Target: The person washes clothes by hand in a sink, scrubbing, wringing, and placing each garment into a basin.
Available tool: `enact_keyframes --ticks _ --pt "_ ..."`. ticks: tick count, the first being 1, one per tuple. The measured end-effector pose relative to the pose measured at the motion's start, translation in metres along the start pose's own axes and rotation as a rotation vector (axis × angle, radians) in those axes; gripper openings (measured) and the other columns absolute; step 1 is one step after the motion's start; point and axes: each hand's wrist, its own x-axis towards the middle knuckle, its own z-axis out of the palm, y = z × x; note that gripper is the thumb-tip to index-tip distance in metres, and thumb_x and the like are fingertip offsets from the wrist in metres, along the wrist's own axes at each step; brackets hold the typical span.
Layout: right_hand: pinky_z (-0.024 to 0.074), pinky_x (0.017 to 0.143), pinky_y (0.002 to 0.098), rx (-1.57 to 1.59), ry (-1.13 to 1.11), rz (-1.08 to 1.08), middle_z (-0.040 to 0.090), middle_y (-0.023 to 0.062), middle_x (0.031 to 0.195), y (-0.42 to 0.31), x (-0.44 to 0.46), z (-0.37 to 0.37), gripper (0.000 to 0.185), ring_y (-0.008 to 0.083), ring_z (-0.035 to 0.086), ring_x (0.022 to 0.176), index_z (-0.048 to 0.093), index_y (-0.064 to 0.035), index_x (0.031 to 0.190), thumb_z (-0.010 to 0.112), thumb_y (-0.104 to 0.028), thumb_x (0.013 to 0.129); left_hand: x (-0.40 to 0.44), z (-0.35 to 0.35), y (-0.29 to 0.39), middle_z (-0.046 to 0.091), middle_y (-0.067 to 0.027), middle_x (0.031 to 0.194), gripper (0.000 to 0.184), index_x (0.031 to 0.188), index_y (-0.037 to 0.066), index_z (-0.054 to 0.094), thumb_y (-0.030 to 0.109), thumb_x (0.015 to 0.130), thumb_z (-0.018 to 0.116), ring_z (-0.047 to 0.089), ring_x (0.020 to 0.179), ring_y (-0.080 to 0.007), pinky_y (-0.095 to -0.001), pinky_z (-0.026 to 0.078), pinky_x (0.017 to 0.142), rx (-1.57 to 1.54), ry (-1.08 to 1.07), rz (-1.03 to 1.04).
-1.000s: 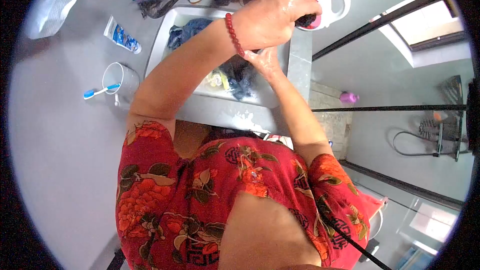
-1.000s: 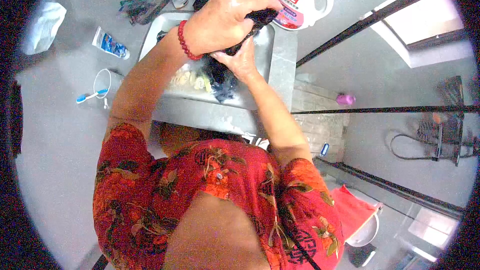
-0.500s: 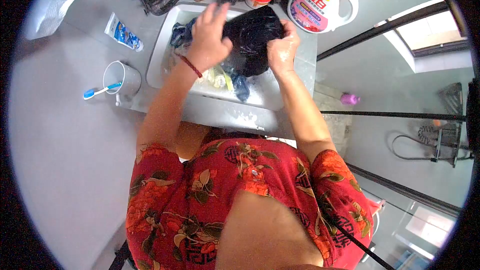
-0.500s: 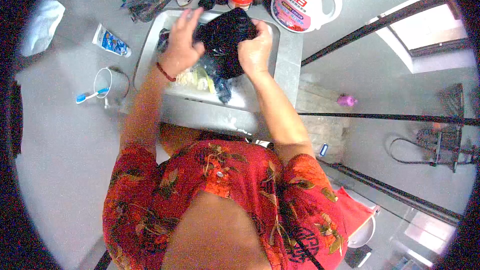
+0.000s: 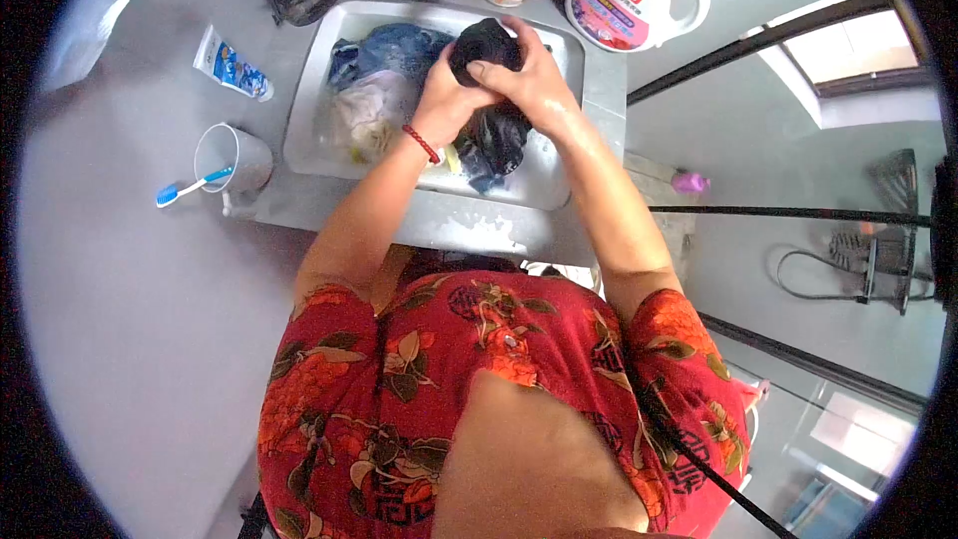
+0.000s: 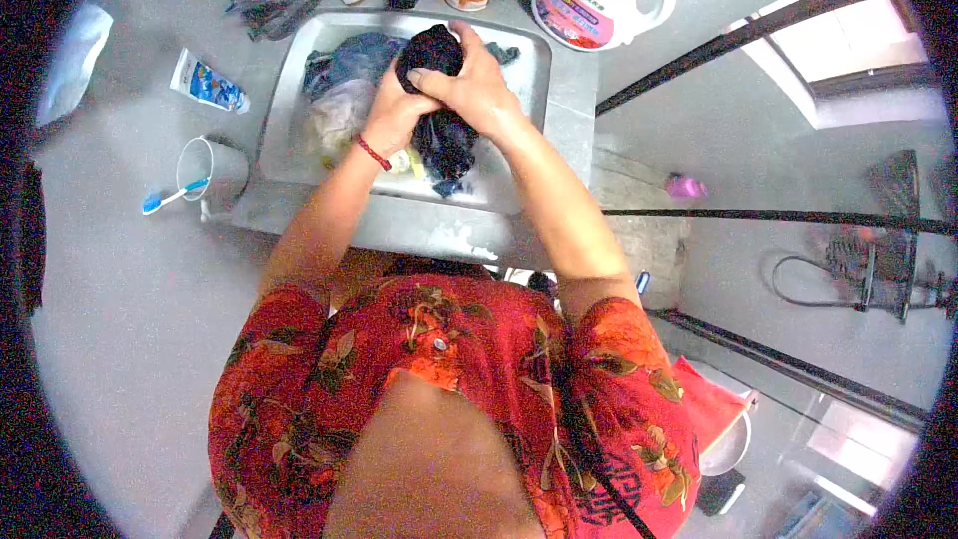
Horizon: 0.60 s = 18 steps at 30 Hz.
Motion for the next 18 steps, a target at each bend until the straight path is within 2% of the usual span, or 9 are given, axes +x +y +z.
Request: enact_keyframes --ticks 2,3,4,7,10,14,16,17,18 --pt "0.0410 0.088 0.0377 -0.562 0.270 -0.229 0.053 0.0246 0.109 0.016 -0.009 0.008 0.091 0.0316 0.054 0.099 0.037 0.0072 0.123 0.072 -0.046 0.059 -0.002 0.003 0.006 0.058 -0.0055 0.091 0.037 0.101 0.001 0.053 -0.001 0.065 0.063 0.057 0.082 -0.0148 -0.0277 0.048 0.073 -0.331 0.048 -0.175" --pt "0.0387 0.091 0.0374 -0.529 0.222 -0.152 0.050 0.0258 0.115 0.009 -0.011 0.006 0.094 0.0321 0.051 0.105 0.036 0.0063 0.125 0.072 -0.050 0.059 -0.001 0.006 0.003 0.059 -0.0052 0.084 0.028 0.095 0.001 0.057 -0.003 0.067 0.059 0.059 0.074 -0.0147 -0.0272 0.049 0.066 -0.342 0.085 -0.133" --pt "0.0387 0.091 0.0374 -0.531 0.225 -0.158 0.050 0.0258 0.115 0.020 -0.011 0.008 0.094 0.0321 0.051 0.105 0.036 0.0063 0.125 0.072 -0.050 0.059 0.002 0.003 -0.003 0.059 -0.0052 0.084 0.028 0.095 0.001 0.057 -0.003 0.067 0.059 0.059 0.074 -0.0147 -0.0272 0.049 0.066 -0.342 0.082 -0.126" --pt "0.0380 0.092 0.0321 0.141 0.046 0.084 0.051 0.0219 0.113 0.001 -0.033 0.015 0.100 0.0245 0.049 0.106 0.028 0.0109 0.128 0.076 -0.044 0.059 -0.002 0.004 -0.007 0.059 -0.0057 0.081 0.025 0.092 0.001 0.057 -0.003 0.067 0.058 0.059 0.070 -0.0162 -0.0284 0.050 0.064 -0.456 0.115 -0.186" --pt "0.0380 0.092 0.0302 0.168 0.051 0.032 0.052 0.0163 0.111 0.017 -0.040 0.023 0.096 0.0219 0.050 0.103 0.029 0.0077 0.129 0.080 -0.034 0.058 -0.001 0.014 -0.013 0.058 -0.0056 0.081 0.025 0.093 0.000 0.056 -0.003 0.068 0.056 0.059 0.068 -0.0173 -0.0286 0.049 0.062 -0.405 0.295 -0.136" --pt "0.0332 0.096 0.0315 0.361 -0.066 0.126 0.045 0.0151 0.121 0.020 -0.043 0.022 0.096 0.0220 0.044 0.111 0.022 0.0059 0.133 0.078 -0.028 0.063 -0.001 0.013 -0.007 0.056 -0.0074 0.090 0.036 0.106 0.001 0.049 0.000 0.071 0.057 0.058 0.076 -0.0188 -0.0302 0.049 0.067 -0.310 0.143 -0.135" --pt "0.0353 0.095 0.0326 0.595 -0.163 0.374 0.048 0.0106 0.118 0.023 -0.044 0.021 0.083 0.0198 0.045 0.109 0.030 0.0003 0.130 0.077 -0.023 0.065 -0.001 0.021 0.007 0.052 -0.0092 0.100 0.053 0.123 0.005 0.038 0.011 0.075 0.060 0.054 0.090 -0.0198 -0.0330 0.046 0.075 -0.389 0.209 -0.313" --pt "0.0462 0.080 0.0369 0.641 -0.095 0.419 0.055 0.0089 0.104 0.016 -0.048 0.024 0.062 0.0205 0.054 0.096 0.042 -0.0043 0.119 0.073 -0.023 0.068 0.000 0.015 0.007 0.050 -0.0104 0.109 0.060 0.129 0.006 0.030 0.016 0.078 0.059 0.051 0.098 -0.0209 -0.0349 0.043 0.083 -0.420 0.104 -0.379" --pt "0.0462 0.080 0.0369 0.641 -0.095 0.419 0.055 0.0089 0.104 0.018 -0.048 0.022 0.062 0.0205 0.054 0.096 0.042 -0.0043 0.119 0.073 -0.023 0.068 0.001 0.006 0.001 0.050 -0.0104 0.109 0.060 0.129 0.006 0.030 0.016 0.078 0.059 0.051 0.098 -0.0209 -0.0349 0.043 0.083 -0.420 0.104 -0.379"
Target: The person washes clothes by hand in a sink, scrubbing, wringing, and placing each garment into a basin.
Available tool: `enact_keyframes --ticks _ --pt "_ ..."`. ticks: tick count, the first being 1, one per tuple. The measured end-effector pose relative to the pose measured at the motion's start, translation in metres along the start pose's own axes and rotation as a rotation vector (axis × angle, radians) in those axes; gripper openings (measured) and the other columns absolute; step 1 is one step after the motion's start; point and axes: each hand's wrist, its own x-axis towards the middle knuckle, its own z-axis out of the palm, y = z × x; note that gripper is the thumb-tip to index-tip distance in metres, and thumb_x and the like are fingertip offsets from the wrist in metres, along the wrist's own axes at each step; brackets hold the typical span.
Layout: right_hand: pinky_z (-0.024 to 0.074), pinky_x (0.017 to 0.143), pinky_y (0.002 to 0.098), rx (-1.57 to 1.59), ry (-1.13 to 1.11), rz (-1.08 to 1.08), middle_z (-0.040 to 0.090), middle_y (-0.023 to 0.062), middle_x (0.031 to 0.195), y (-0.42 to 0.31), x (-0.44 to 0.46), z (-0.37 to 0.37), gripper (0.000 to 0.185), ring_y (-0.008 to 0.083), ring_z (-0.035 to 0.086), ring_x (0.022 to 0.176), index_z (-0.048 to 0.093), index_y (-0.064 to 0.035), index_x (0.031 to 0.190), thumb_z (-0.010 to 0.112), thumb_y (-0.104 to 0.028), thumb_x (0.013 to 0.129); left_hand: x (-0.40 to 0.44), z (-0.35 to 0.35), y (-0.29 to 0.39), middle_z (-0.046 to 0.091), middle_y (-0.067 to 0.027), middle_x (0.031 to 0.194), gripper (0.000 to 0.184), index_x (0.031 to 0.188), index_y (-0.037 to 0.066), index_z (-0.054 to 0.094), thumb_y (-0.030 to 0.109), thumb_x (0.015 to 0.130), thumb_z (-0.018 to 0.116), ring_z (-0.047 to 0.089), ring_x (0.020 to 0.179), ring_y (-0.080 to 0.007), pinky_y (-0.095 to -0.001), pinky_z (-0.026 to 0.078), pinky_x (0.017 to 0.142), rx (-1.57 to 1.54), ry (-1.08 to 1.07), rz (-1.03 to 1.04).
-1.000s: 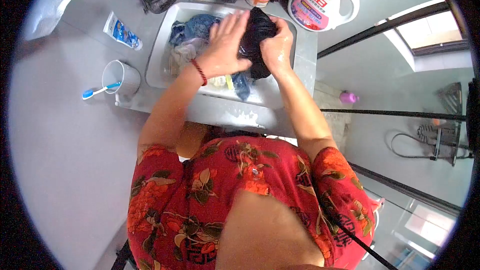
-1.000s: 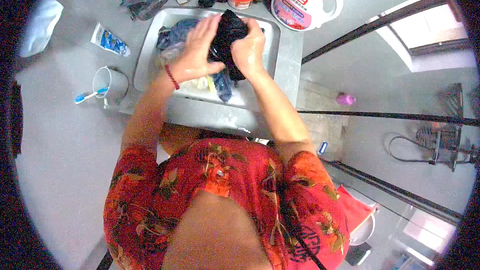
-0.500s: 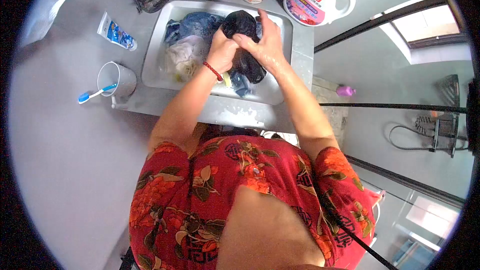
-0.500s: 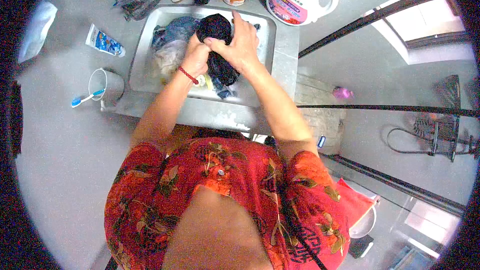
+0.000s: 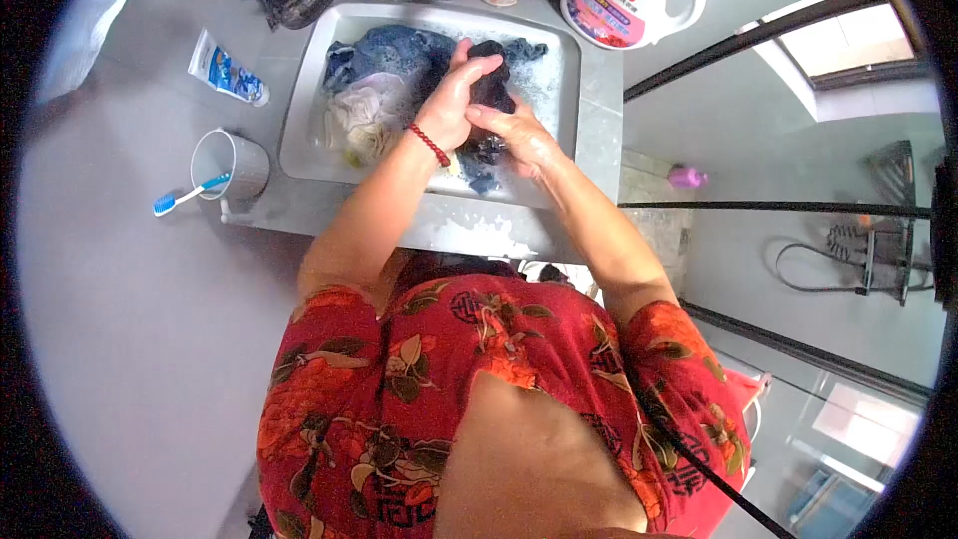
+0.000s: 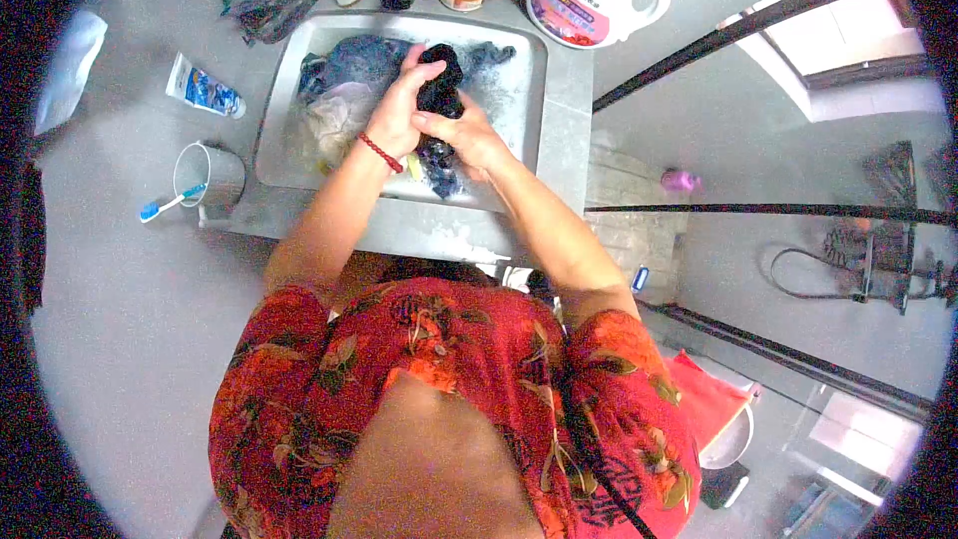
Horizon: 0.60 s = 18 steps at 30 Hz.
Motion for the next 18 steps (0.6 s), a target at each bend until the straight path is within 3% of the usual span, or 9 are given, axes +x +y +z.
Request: enact_keyframes --ticks 2,3,6,7,8,10,11,14,18 --pt "0.0508 0.060 0.0386 0.225 -0.016 0.195 0.058 0.0102 0.090 -0.002 0.003 -0.006 0.049 0.0234 0.059 0.077 0.049 -0.0054 0.108 0.071 -0.026 0.069 0.019 -0.030 -0.011 0.050 -0.0096 0.114 0.056 0.129 0.007 0.032 0.016 0.080 0.057 0.050 0.102 -0.0217 -0.0360 0.039 0.090 -0.255 -0.164 -0.052" --pt "0.0490 0.047 0.0386 0.214 0.037 0.161 0.059 0.0112 0.080 -0.004 0.001 -0.001 0.038 0.0262 0.059 0.063 0.052 -0.0047 0.099 0.067 -0.028 0.072 0.020 -0.029 -0.008 0.049 -0.0095 0.118 0.052 0.129 0.008 0.033 0.019 0.083 0.053 0.049 0.106 -0.0227 -0.0376 0.037 0.093 -0.221 -0.179 -0.035" --pt "0.0418 0.047 0.0297 0.640 -0.165 0.290 0.055 0.0130 0.082 -0.002 0.008 -0.015 0.045 0.0248 0.052 0.065 0.049 -0.0002 0.102 0.059 -0.036 0.076 0.019 -0.056 0.008 0.051 -0.0042 0.111 0.042 0.121 0.017 0.042 0.025 0.083 0.057 0.046 0.108 -0.0226 -0.0453 0.035 0.094 -0.095 -0.080 -0.125" --pt "0.0360 0.046 0.0265 0.916 -0.330 0.364 0.052 0.0127 0.084 -0.004 0.008 -0.012 0.051 0.0224 0.046 0.066 0.047 0.0006 0.105 0.058 -0.039 0.075 0.017 -0.062 0.007 0.051 -0.0052 0.116 0.047 0.124 0.020 0.042 0.036 0.082 0.058 0.047 0.109 -0.0253 -0.0495 0.035 0.094 -0.050 -0.006 -0.084" --pt "0.0349 0.046 0.0261 0.949 -0.364 0.344 0.050 0.0111 0.083 -0.002 0.007 -0.008 0.056 0.0206 0.044 0.066 0.046 0.0013 0.108 0.059 -0.041 0.074 0.014 -0.057 0.010 0.051 -0.0052 0.116 0.047 0.124 0.020 0.042 0.036 0.082 0.058 0.047 0.109 -0.0253 -0.0495 0.035 0.094 -0.050 -0.003 -0.082" --pt "0.0351 0.046 0.0259 0.974 -0.472 0.314 0.049 0.0104 0.084 0.006 0.009 -0.001 0.063 0.0193 0.043 0.065 0.044 0.0019 0.113 0.060 -0.043 0.072 0.012 -0.049 0.010 0.043 -0.0104 0.127 0.061 0.129 0.017 0.037 0.047 0.080 0.057 0.046 0.112 -0.0290 -0.0507 0.035 0.095 -0.259 -0.271 0.022" --pt "0.0351 0.046 0.0259 0.991 -0.532 0.320 0.049 0.0102 0.084 0.008 0.007 0.007 0.066 0.0195 0.042 0.065 0.042 0.0017 0.115 0.060 -0.044 0.071 0.019 -0.046 0.010 0.037 -0.0155 0.132 0.070 0.131 0.013 0.033 0.053 0.078 0.054 0.044 0.114 -0.0341 -0.0517 0.035 0.095 -0.390 -0.527 0.037" --pt "0.0352 0.047 0.0256 1.015 -0.614 0.340 0.049 0.0105 0.087 0.012 0.008 0.010 0.073 0.0203 0.043 0.068 0.039 0.0016 0.121 0.062 -0.045 0.071 0.010 -0.025 0.029 0.043 -0.0181 0.125 0.058 0.118 0.006 0.045 0.044 0.077 0.061 0.045 0.111 -0.0374 -0.0490 0.040 0.091 -0.442 -0.786 0.189" --pt "0.0374 0.049 0.0251 0.824 -0.651 0.352 0.053 0.0132 0.093 0.004 0.010 -0.001 0.084 0.0213 0.049 0.073 0.036 0.0034 0.124 0.064 -0.055 0.070 0.014 -0.034 0.045 0.052 -0.0124 0.107 0.036 0.102 0.005 0.052 0.028 0.078 0.065 0.052 0.102 -0.0284 -0.0424 0.045 0.085 -0.249 -0.657 0.209"
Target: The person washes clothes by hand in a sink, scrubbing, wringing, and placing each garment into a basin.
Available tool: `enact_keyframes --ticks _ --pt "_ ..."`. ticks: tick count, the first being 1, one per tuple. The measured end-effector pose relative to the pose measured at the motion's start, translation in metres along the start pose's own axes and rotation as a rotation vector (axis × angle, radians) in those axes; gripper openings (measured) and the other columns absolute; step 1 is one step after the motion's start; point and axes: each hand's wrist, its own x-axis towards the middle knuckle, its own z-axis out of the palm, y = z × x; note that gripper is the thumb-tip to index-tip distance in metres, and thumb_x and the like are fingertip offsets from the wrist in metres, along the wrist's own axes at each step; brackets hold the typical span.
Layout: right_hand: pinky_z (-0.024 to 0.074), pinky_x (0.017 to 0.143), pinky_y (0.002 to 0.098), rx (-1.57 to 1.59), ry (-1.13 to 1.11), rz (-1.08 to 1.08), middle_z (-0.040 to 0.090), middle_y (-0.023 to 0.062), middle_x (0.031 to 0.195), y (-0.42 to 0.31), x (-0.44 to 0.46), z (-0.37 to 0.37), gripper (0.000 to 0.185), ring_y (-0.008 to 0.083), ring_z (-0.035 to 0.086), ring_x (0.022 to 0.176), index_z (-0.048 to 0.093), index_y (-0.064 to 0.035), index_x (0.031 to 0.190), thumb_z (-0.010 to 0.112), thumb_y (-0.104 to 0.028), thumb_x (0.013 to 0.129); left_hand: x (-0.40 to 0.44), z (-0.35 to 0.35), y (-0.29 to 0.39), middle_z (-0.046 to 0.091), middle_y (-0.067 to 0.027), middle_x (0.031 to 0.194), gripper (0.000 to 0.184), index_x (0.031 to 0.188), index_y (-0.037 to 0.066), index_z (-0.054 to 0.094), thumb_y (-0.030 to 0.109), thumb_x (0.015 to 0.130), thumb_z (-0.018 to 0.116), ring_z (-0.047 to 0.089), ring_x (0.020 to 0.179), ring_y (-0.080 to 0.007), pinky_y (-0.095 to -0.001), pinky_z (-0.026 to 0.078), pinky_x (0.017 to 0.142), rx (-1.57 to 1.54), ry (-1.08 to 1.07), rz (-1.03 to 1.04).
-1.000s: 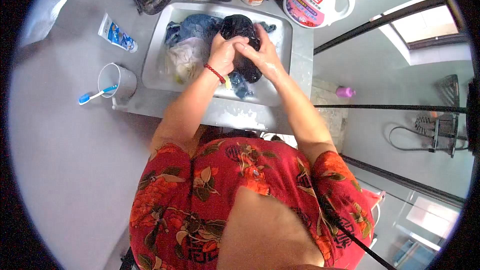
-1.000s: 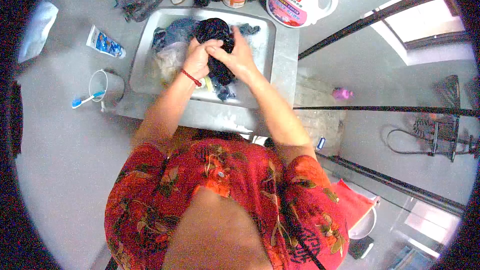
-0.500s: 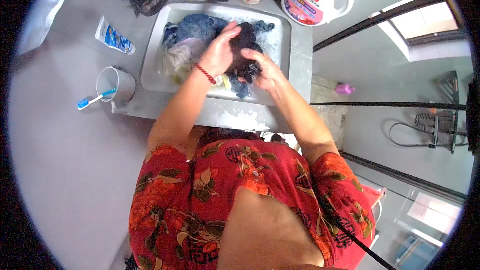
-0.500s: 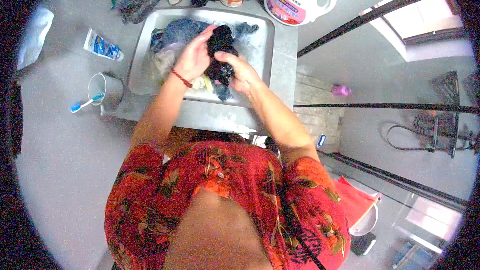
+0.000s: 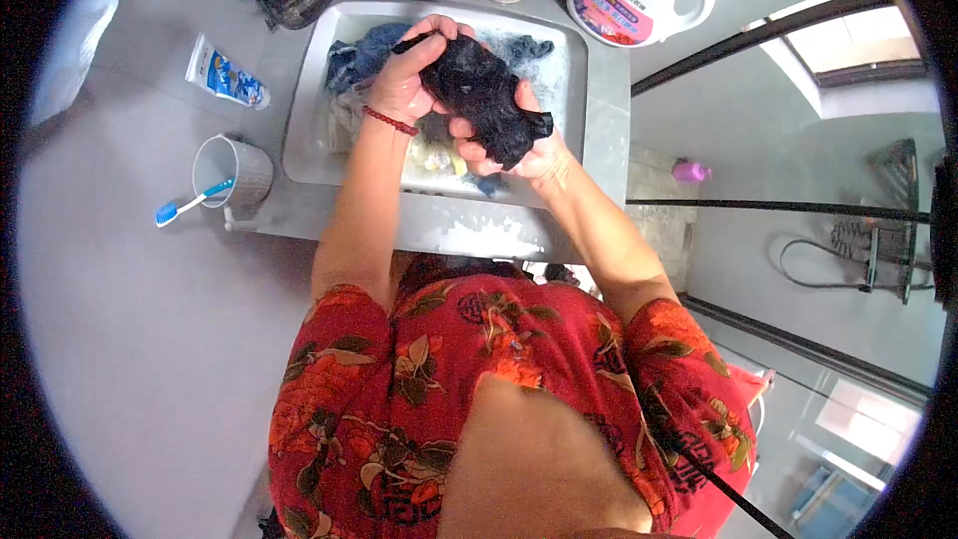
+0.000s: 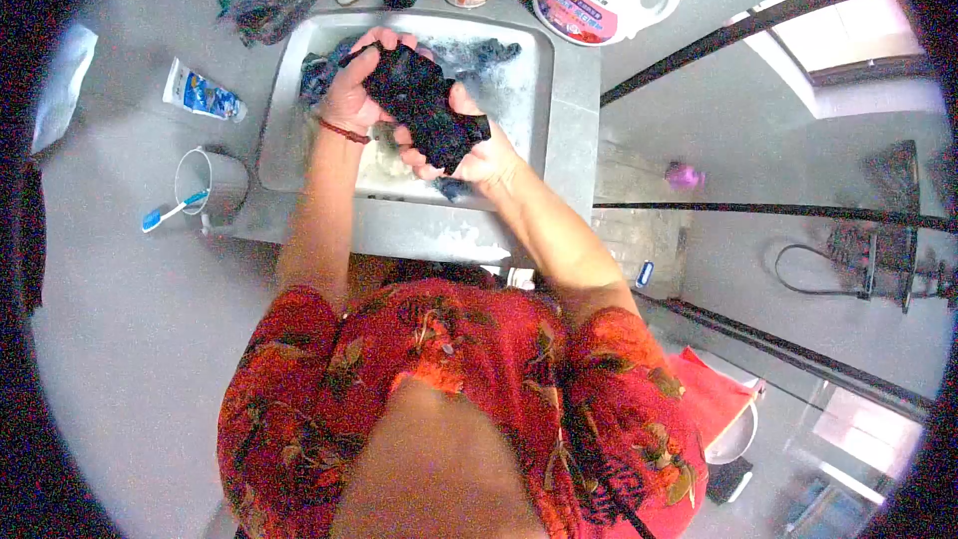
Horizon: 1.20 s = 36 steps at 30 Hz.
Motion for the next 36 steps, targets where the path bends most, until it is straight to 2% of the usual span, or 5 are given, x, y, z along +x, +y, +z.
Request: enact_keyframes --ticks 3,18,24,28,36 --pt "0.0499 0.055 0.0347 -0.400 0.157 0.063 0.056 0.0112 0.092 -0.020 -0.004 0.000 0.077 0.0224 0.059 0.076 0.039 0.0031 0.120 0.071 -0.045 0.068 0.004 0.001 0.006 0.057 -0.0026 0.082 0.012 0.085 0.006 0.056 0.011 0.077 0.064 0.055 0.079 -0.0115 -0.0286 0.047 0.072 0.333 0.309 -0.199" --pt "0.0471 0.064 0.0357 -1.906 0.998 -0.264 0.061 0.0184 0.072 0.001 0.027 -0.044 0.050 0.0256 0.061 0.066 0.060 0.0046 0.082 0.070 -0.037 0.057 0.004 -0.034 -0.054 0.058 -0.0134 0.070 0.016 0.080 0.003 0.056 0.013 0.068 0.061 0.056 0.067 -0.0193 -0.0308 0.045 0.065 1.652 0.386 -0.048" --pt "0.0499 0.074 0.0393 -0.891 0.749 -0.270 0.061 0.0122 0.099 -0.017 0.006 -0.015 0.055 0.0243 0.060 0.087 0.054 -0.0084 0.109 0.067 -0.045 0.070 0.021 -0.001 -0.037 0.060 -0.0104 0.071 0.013 0.077 0.005 0.058 0.012 0.070 0.065 0.059 0.069 -0.0207 -0.0318 0.046 0.066 1.515 0.675 0.274" --pt "0.0321 0.080 0.0717 -0.052 0.498 -0.143 0.051 0.0116 0.119 -0.028 -0.005 -0.022 0.066 0.0390 0.049 0.106 0.046 -0.0188 0.122 0.057 -0.060 0.072 0.021 0.030 -0.042 0.058 -0.0103 0.085 0.016 0.085 0.006 0.060 0.007 0.070 0.067 0.057 0.082 -0.0248 -0.0322 0.046 0.072 1.717 0.308 0.637" --pt "0.0502 0.065 0.0367 -0.192 0.732 -0.613 0.062 0.0104 0.083 -0.061 0.012 -0.020 0.026 0.0244 0.061 0.070 0.057 -0.0050 0.092 0.058 -0.026 0.077 0.012 0.052 -0.050 0.058 -0.0114 0.095 0.015 0.084 0.004 0.058 0.009 0.072 0.067 0.055 0.088 -0.0227 -0.0321 0.043 0.082 1.434 0.308 0.537"
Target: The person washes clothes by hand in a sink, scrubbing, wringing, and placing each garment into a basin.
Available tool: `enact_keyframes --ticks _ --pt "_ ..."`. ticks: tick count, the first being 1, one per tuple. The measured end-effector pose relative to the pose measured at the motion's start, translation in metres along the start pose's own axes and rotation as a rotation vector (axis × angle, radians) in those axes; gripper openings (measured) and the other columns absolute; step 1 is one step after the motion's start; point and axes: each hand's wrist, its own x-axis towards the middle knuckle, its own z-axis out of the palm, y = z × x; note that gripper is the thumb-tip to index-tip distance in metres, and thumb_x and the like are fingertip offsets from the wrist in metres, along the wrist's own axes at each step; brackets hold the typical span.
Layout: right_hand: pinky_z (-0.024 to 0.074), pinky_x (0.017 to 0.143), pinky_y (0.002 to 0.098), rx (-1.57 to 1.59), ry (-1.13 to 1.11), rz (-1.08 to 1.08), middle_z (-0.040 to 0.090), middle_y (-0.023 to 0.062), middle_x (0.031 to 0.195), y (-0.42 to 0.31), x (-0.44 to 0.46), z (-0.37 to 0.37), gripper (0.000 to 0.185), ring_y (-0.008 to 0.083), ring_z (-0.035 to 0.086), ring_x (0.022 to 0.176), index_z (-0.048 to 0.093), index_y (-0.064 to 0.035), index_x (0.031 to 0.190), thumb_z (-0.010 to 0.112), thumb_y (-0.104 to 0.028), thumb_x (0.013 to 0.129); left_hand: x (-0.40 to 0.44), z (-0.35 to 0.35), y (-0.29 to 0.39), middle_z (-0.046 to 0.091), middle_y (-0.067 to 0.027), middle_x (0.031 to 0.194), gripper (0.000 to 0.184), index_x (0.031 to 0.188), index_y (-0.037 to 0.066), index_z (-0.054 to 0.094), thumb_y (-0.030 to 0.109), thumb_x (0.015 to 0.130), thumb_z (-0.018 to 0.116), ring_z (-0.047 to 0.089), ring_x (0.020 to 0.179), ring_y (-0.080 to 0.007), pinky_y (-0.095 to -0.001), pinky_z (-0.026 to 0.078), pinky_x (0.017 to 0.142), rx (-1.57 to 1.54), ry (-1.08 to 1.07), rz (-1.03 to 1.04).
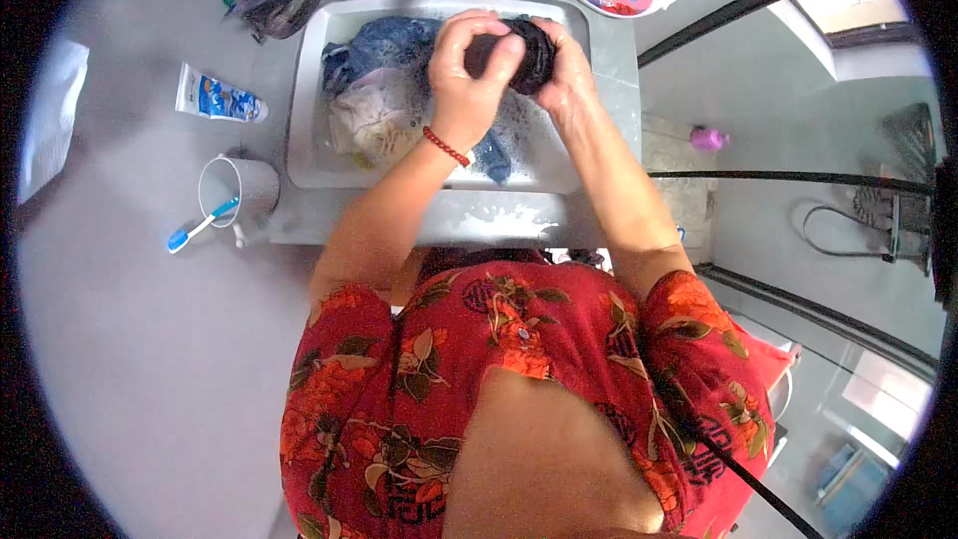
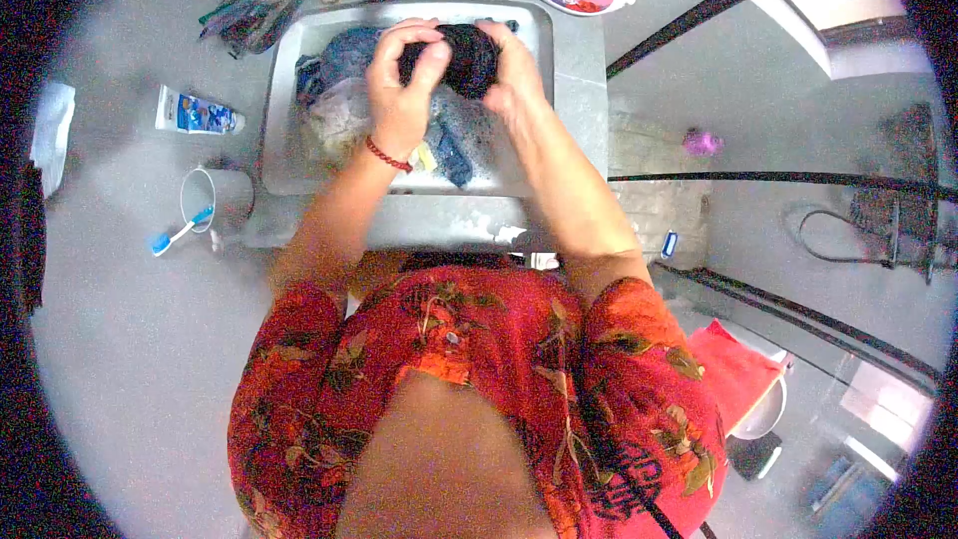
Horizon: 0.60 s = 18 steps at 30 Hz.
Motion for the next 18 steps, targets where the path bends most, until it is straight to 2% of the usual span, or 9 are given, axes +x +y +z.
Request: enact_keyframes --ticks 2,4,6,8,10,12,14,16,18 --pt "0.0493 0.060 0.0316 -0.054 0.040 -0.121 0.062 0.0100 0.075 -0.007 -0.004 0.010 0.022 0.0226 0.060 0.062 0.059 0.0003 0.084 0.060 -0.019 0.074 -0.007 0.004 -0.006 0.058 -0.0078 0.090 0.013 0.084 0.003 0.056 0.014 0.079 0.061 0.054 0.087 -0.0179 -0.0306 0.043 0.080 -0.451 0.208 -0.367" --pt "0.0475 0.060 0.0326 -0.600 0.052 -0.580 0.062 0.0092 0.072 -0.013 -0.015 0.025 0.019 0.0210 0.060 0.061 0.062 0.0019 0.074 0.062 -0.017 0.070 -0.005 -0.002 0.004 0.056 -0.0055 0.086 0.019 0.081 0.004 0.053 0.022 0.086 0.053 0.053 0.084 -0.0169 -0.0313 0.043 0.079 -0.677 0.307 -0.561" --pt "0.0459 0.059 0.0352 -1.069 0.093 -0.915 0.060 0.0170 0.070 -0.014 -0.023 0.041 0.023 0.0282 0.058 0.064 0.063 0.0011 0.068 0.063 -0.021 0.061 -0.003 -0.005 0.000 0.053 -0.0054 0.082 0.025 0.073 0.009 0.050 0.027 0.090 0.047 0.052 0.079 -0.0192 -0.0328 0.041 0.080 -1.068 0.467 -0.781" --pt "0.0456 0.059 0.0384 -1.284 -0.001 -1.224 0.057 0.0191 0.070 -0.014 -0.035 0.058 0.024 0.0331 0.056 0.067 0.061 0.0001 0.067 0.062 -0.022 0.059 -0.005 -0.011 -0.016 0.052 -0.0036 0.078 0.026 0.072 0.010 0.048 0.028 0.090 0.047 0.051 0.077 -0.0175 -0.0327 0.042 0.075 -1.148 0.456 -0.881" --pt "0.0456 0.057 0.0418 -1.455 -0.062 -1.318 0.053 0.0153 0.068 -0.007 -0.045 0.070 0.020 0.0339 0.055 0.065 0.058 -0.0026 0.063 0.061 -0.022 0.059 -0.003 -0.017 -0.024 0.049 -0.0013 0.071 0.025 0.070 0.013 0.046 0.028 0.091 0.044 0.049 0.072 -0.0158 -0.0327 0.043 0.070 -1.157 0.451 -1.057" --pt "0.0457 0.056 0.0389 -1.595 -0.100 -1.351 0.054 0.0132 0.067 0.001 -0.052 0.076 0.016 0.0304 0.054 0.063 0.056 -0.0030 0.062 0.060 -0.018 0.061 0.003 -0.021 -0.018 0.050 -0.0010 0.070 0.024 0.071 0.012 0.048 0.025 0.091 0.044 0.050 0.070 -0.0153 -0.0326 0.043 0.071 -1.164 0.404 -1.197" --pt "0.0455 0.052 0.0392 -1.690 -0.110 -1.385 0.052 0.0112 0.066 0.008 -0.058 0.083 0.014 0.0287 0.054 0.061 0.054 -0.0052 0.059 0.060 -0.018 0.060 -0.004 -0.026 -0.039 0.054 -0.0022 0.074 0.020 0.076 0.011 0.052 0.022 0.090 0.044 0.053 0.072 -0.0169 -0.0354 0.045 0.069 -1.239 0.282 -1.234" --pt "0.0440 0.049 0.0386 -1.728 -0.239 -1.509 0.049 0.0098 0.064 0.016 -0.057 0.084 0.012 0.0279 0.052 0.058 0.054 -0.0069 0.059 0.059 -0.018 0.058 0.003 -0.035 -0.004 0.059 -0.0040 0.084 0.020 0.084 0.007 0.055 0.022 0.090 0.043 0.056 0.082 -0.0177 -0.0378 0.046 0.074 -1.180 0.130 -1.226" --pt "0.0420 0.046 0.0368 -1.802 -0.280 -1.549 0.047 0.0074 0.063 0.021 -0.061 0.085 0.013 0.0255 0.051 0.056 0.054 -0.0078 0.060 0.061 -0.018 0.056 -0.011 -0.037 -0.035 0.060 -0.0042 0.085 0.021 0.086 0.006 0.056 0.023 0.090 0.044 0.057 0.083 -0.0172 -0.0372 0.046 0.076 -1.177 -0.007 -1.242"
